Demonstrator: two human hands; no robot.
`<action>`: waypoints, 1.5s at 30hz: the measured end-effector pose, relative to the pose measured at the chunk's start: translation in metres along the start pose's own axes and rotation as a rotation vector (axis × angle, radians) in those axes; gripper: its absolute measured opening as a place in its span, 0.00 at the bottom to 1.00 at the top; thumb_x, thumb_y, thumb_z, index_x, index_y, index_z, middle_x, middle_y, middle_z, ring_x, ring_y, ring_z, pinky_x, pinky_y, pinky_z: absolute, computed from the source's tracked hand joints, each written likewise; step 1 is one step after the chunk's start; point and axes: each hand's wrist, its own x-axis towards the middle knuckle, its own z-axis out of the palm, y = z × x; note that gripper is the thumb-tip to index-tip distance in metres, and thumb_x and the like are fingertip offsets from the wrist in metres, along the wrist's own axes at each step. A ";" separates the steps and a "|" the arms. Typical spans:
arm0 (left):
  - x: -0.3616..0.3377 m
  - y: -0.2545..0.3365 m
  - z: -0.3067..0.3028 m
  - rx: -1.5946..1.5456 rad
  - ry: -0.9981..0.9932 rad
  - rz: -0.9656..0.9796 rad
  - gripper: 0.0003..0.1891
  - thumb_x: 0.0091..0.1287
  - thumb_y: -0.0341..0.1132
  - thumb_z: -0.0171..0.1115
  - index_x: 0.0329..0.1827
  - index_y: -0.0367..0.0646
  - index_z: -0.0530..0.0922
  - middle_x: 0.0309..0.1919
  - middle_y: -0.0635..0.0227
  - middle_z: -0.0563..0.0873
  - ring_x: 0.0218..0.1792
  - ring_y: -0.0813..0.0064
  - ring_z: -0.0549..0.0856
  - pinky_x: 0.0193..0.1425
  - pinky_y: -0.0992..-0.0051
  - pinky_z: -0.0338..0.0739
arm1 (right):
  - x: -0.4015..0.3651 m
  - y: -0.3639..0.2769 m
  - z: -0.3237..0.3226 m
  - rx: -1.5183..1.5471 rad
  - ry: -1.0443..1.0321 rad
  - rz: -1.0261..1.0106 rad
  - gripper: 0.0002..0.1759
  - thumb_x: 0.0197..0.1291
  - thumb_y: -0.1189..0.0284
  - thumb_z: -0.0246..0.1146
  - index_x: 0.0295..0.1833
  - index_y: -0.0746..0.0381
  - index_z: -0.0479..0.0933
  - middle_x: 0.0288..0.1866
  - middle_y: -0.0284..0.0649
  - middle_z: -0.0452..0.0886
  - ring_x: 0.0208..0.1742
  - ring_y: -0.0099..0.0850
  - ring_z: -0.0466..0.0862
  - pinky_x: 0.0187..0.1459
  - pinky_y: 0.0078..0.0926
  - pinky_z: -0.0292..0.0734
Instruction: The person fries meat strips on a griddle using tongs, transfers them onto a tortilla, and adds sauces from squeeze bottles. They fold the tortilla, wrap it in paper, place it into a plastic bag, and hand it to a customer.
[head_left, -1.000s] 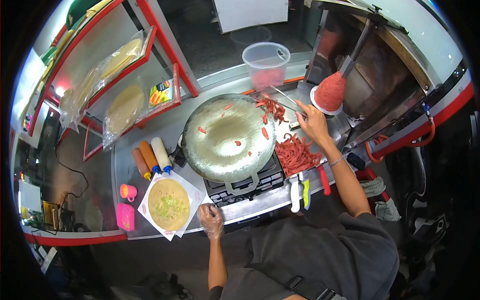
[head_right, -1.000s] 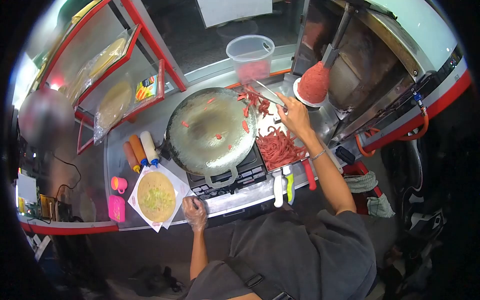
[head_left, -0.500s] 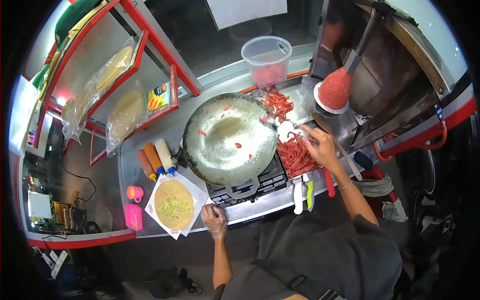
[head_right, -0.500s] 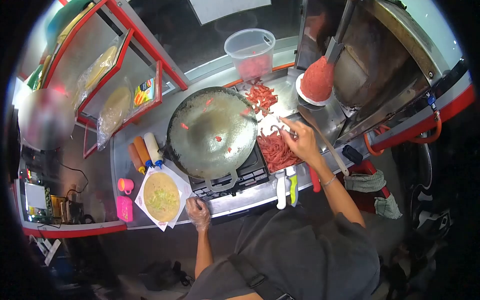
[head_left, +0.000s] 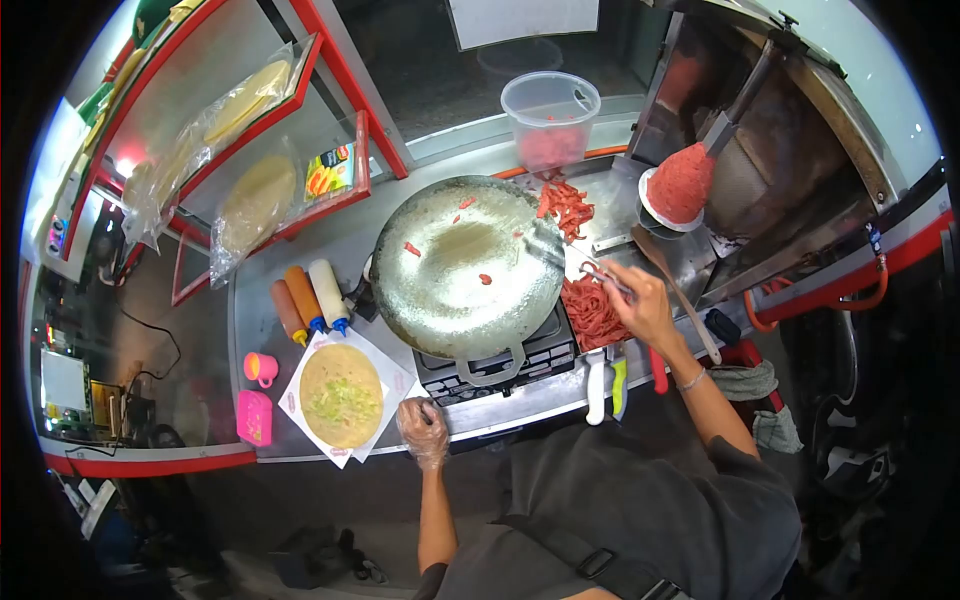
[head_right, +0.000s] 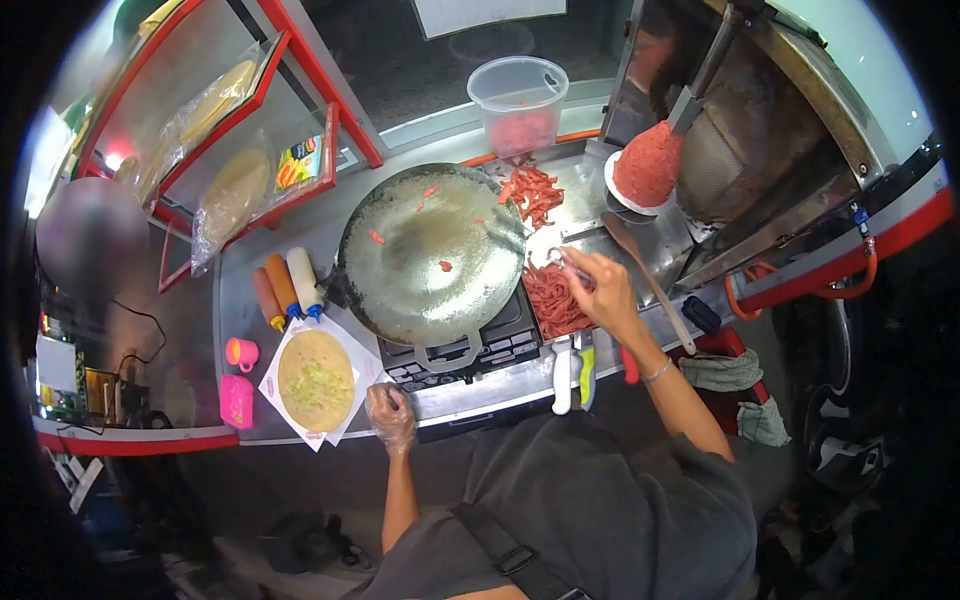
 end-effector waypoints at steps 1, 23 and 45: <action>0.000 0.000 -0.001 -0.017 -0.007 -0.004 0.03 0.72 0.27 0.59 0.42 0.36 0.78 0.39 0.51 0.80 0.44 0.45 0.82 0.51 0.50 0.75 | 0.007 0.007 0.002 -0.057 0.099 -0.008 0.22 0.69 0.71 0.71 0.67 0.58 0.85 0.36 0.50 0.84 0.34 0.49 0.85 0.39 0.44 0.79; 0.001 -0.006 -0.009 -0.130 -0.031 0.009 0.04 0.73 0.28 0.59 0.42 0.37 0.79 0.40 0.50 0.82 0.45 0.44 0.82 0.53 0.50 0.76 | 0.001 -0.049 0.041 0.028 0.005 -0.092 0.20 0.67 0.68 0.72 0.62 0.61 0.88 0.44 0.55 0.91 0.40 0.47 0.92 0.45 0.41 0.84; -0.001 -0.017 -0.005 -0.185 0.018 0.048 0.03 0.69 0.27 0.60 0.40 0.37 0.80 0.39 0.50 0.82 0.43 0.43 0.82 0.49 0.49 0.77 | 0.092 -0.045 0.055 0.017 0.099 -0.051 0.20 0.69 0.66 0.71 0.61 0.65 0.88 0.48 0.57 0.92 0.46 0.49 0.94 0.49 0.40 0.86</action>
